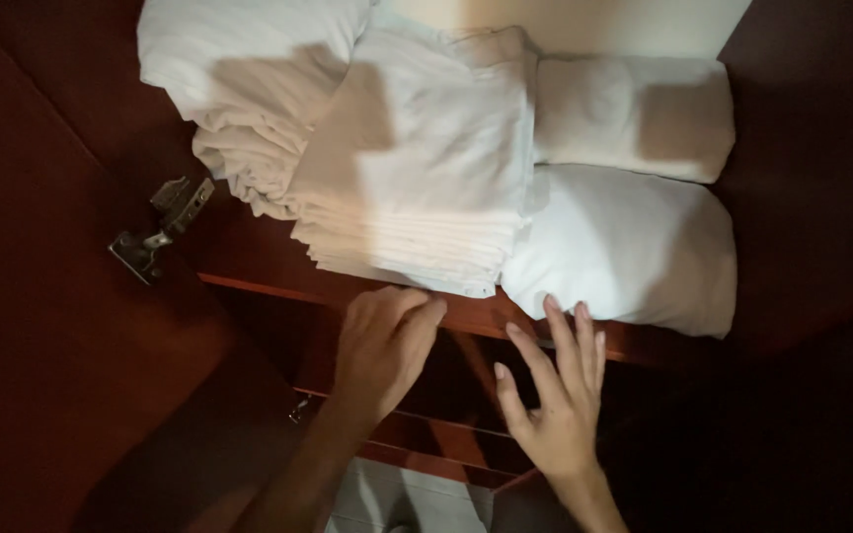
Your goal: The person folds a white towel on a wooden chair and places it in a cabinet. Then, the person removes a white pillowcase from a pillow, inserts the pillow into a blue pillowcase with star patterns, and places the pillow on a chair.
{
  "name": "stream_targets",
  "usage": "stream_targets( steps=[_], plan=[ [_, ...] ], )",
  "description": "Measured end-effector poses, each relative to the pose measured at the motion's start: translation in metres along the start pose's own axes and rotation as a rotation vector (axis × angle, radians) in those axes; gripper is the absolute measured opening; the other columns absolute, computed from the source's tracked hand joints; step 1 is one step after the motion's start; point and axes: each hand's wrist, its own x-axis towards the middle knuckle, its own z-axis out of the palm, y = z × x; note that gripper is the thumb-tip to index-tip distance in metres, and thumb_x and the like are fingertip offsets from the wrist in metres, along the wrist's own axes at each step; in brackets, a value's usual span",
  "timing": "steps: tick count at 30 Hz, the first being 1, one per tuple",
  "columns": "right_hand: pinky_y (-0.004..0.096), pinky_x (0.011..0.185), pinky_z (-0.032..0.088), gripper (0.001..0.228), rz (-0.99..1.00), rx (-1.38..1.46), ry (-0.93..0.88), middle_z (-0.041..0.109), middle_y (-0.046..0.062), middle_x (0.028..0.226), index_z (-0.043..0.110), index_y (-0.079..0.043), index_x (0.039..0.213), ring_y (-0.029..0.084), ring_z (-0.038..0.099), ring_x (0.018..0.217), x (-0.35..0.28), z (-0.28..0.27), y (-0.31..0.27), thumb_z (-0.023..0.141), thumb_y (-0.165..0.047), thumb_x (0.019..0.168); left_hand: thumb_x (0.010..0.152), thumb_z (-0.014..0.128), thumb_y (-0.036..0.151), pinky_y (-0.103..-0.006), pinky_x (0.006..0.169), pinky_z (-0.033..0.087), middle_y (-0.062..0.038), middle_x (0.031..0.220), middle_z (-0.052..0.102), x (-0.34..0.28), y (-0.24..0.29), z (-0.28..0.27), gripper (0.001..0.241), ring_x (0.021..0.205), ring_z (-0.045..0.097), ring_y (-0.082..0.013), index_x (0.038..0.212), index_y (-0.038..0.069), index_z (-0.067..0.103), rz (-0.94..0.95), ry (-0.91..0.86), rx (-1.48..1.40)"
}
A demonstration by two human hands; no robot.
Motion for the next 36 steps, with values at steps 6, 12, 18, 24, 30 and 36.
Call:
stream_targets(
  steps=[6, 12, 18, 24, 30, 36],
  plan=[
    [0.068, 0.12, 0.019, 0.052, -0.044, -0.103, -0.027, 0.031, 0.011, 0.167, 0.06, -0.018, 0.14, 0.036, 0.018, 0.158, -0.004, 0.008, 0.005, 0.068, -0.034, 0.091, 0.093, 0.069, 0.018, -0.0438, 0.094, 0.044, -0.011, 0.112, 0.058, -0.008, 0.006, 0.008, 0.03, 0.103, 0.057, -0.029, 0.117, 0.003, 0.063, 0.304, 0.001, 0.583],
    [0.066, 0.119, 0.02, 0.058, -0.066, -0.093, -0.09, 0.029, 0.013, 0.168, 0.057, -0.017, 0.144, 0.04, 0.021, 0.156, -0.005, -0.001, 0.004, 0.066, -0.038, 0.09, 0.086, 0.074, 0.012, -0.0373, 0.079, 0.05, -0.01, 0.095, 0.065, 0.014, 0.042, 0.011, 0.024, 0.082, 0.061, -0.0269, 0.105, 0.004, 0.062, 0.404, -0.004, 0.388],
    [0.066, 0.118, 0.023, 0.065, -0.121, -0.083, -0.111, 0.028, 0.016, 0.168, 0.051, -0.015, 0.15, 0.042, 0.028, 0.153, -0.008, -0.004, 0.012, 0.064, -0.038, 0.09, 0.091, 0.073, 0.017, -0.0385, 0.07, 0.054, -0.016, 0.088, 0.07, 0.015, 0.073, 0.021, 0.018, 0.076, 0.066, -0.0279, 0.093, -0.001, 0.071, 0.384, 0.02, 0.522],
    [0.065, 0.118, 0.023, 0.063, -0.138, -0.07, -0.09, 0.035, 0.019, 0.164, 0.057, -0.008, 0.14, 0.042, 0.037, 0.147, -0.012, -0.006, 0.012, 0.069, -0.038, 0.086, 0.105, 0.065, 0.059, -0.0617, 0.13, 0.036, -0.005, 0.172, 0.018, 0.013, 0.026, 0.062, 0.075, 0.161, 0.031, -0.031, 0.163, 0.026, 0.03, 0.36, -0.042, 0.902],
    [0.069, 0.121, 0.019, 0.076, -0.146, 0.011, -0.116, 0.03, 0.016, 0.168, 0.053, -0.012, 0.151, 0.039, 0.035, 0.15, -0.019, -0.023, 0.006, 0.073, -0.027, 0.079, 0.103, 0.055, 0.045, -0.0585, 0.13, 0.014, -0.012, 0.169, 0.024, -0.075, 0.027, 0.048, 0.061, 0.159, 0.016, -0.0343, 0.156, 0.016, 0.044, 0.217, -0.125, 0.623],
    [0.062, 0.124, 0.017, 0.071, -0.183, 0.253, -0.232, 0.024, 0.024, 0.168, 0.047, -0.005, 0.151, 0.049, 0.022, 0.155, -0.086, -0.006, -0.006, 0.07, -0.025, 0.088, 0.101, 0.057, 0.031, -0.0522, 0.123, 0.019, -0.021, 0.164, 0.03, -0.217, 0.026, 0.004, 0.06, 0.154, 0.025, -0.0383, 0.152, 0.002, 0.042, -0.121, 0.053, 0.645]
  ],
)
